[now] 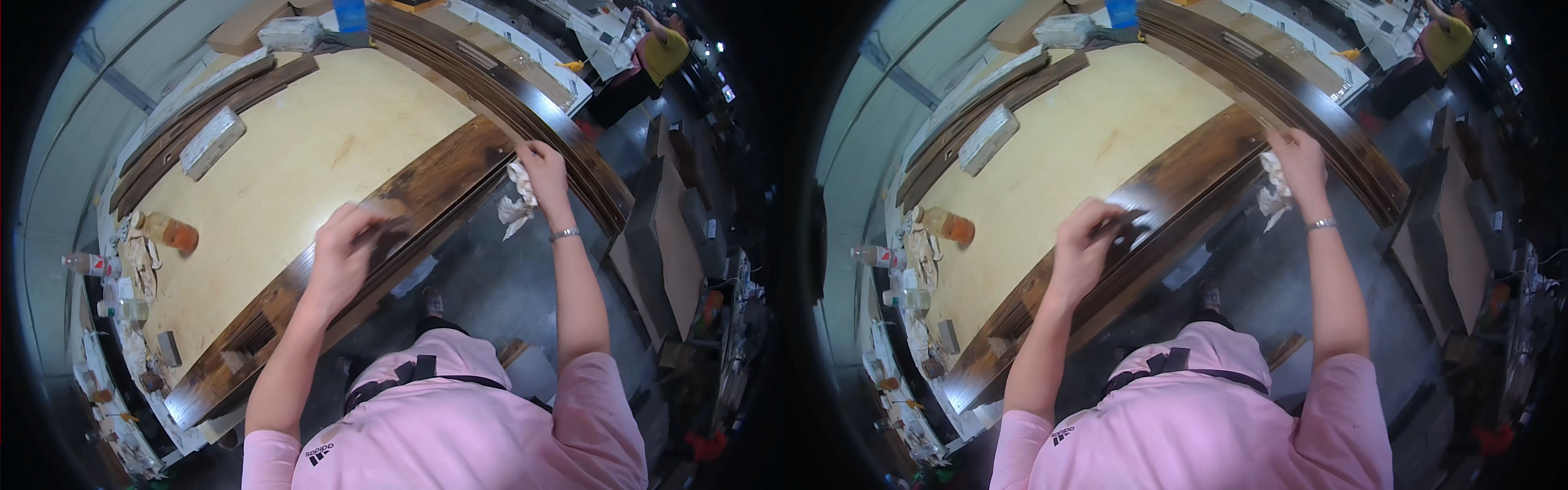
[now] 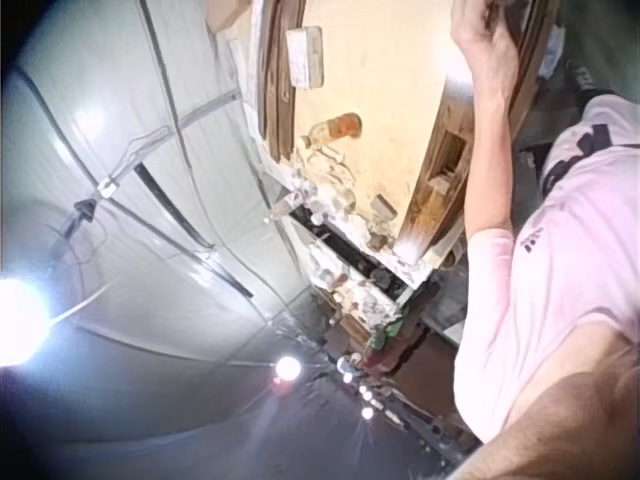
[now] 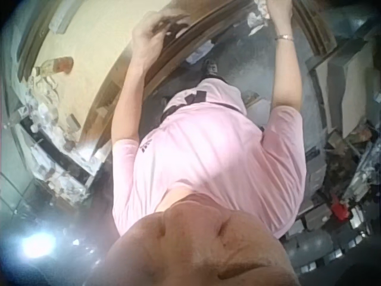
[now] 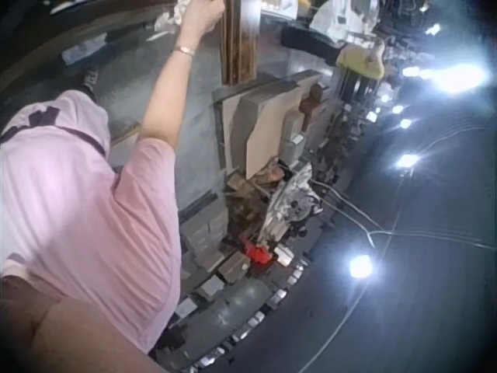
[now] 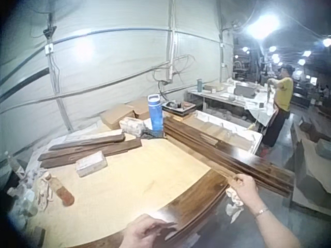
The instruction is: The person wipes a dark wood component with a cloth, pours liquid from a bottle onto the cloth, and rubs the surface and a rectangular opening of the wood while occasionally using a small block to rub specific areas.
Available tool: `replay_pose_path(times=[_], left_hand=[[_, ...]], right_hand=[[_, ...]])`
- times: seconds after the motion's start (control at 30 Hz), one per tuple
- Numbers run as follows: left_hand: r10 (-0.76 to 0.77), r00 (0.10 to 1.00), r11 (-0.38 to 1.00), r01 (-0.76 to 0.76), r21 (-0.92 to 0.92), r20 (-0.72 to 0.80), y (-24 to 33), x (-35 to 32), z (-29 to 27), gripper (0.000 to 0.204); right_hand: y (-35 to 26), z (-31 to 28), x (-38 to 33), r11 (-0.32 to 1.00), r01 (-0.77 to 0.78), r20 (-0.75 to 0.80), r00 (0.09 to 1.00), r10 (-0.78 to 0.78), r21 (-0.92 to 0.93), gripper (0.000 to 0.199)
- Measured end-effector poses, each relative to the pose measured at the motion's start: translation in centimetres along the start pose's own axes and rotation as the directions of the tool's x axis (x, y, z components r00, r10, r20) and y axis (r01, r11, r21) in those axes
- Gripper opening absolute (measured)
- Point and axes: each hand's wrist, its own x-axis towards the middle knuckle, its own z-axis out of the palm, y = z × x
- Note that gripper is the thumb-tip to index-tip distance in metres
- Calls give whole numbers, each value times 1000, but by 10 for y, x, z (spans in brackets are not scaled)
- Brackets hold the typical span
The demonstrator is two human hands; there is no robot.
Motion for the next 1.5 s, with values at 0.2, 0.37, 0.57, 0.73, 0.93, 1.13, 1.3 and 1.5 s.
replay_pose_path(times=[0.2, 0.37, 0.57, 0.73, 0.93, 1.13, 1.3, 1.5], left_hand=[[78, 997, 986, -79, 148, 12, -4, 72, 72, 24], [167, 983, 945, -182, 272, 79, -5, 78, 80, 23], [127, 991, 956, -133, 263, 38, -2, 78, 80, 22], [134, 989, 950, -145, 276, 61, -2, 82, 83, 23], [155, 983, 934, -179, 310, 101, 1, 87, 88, 23], [190, 981, 937, -190, 293, 30, 1, 89, 92, 19], [170, 985, 920, -165, 356, 17, 1, 94, 94, 19], [177, 984, 911, -160, 380, -10, -4, 106, 103, 16]], right_hand=[[-25, -3, 12, 982, -81, 181, 977, 113, -172, 45], [4, 8, 15, 997, -62, 133, 989, 57, 37, 44], [11, 13, 12, 989, -35, 100, 995, 21, 141, 45], [9, 15, 10, 984, -56, 110, 993, 37, 172, 45], [8, 13, 11, 983, -84, 128, 990, 63, 163, 46], [12, 16, 10, 966, -63, 105, 994, 37, 251, 45], [14, 18, 11, 974, -50, 85, 996, 32, 223, 45], [12, 19, 8, 971, -67, 95, 994, 46, 229, 45]])
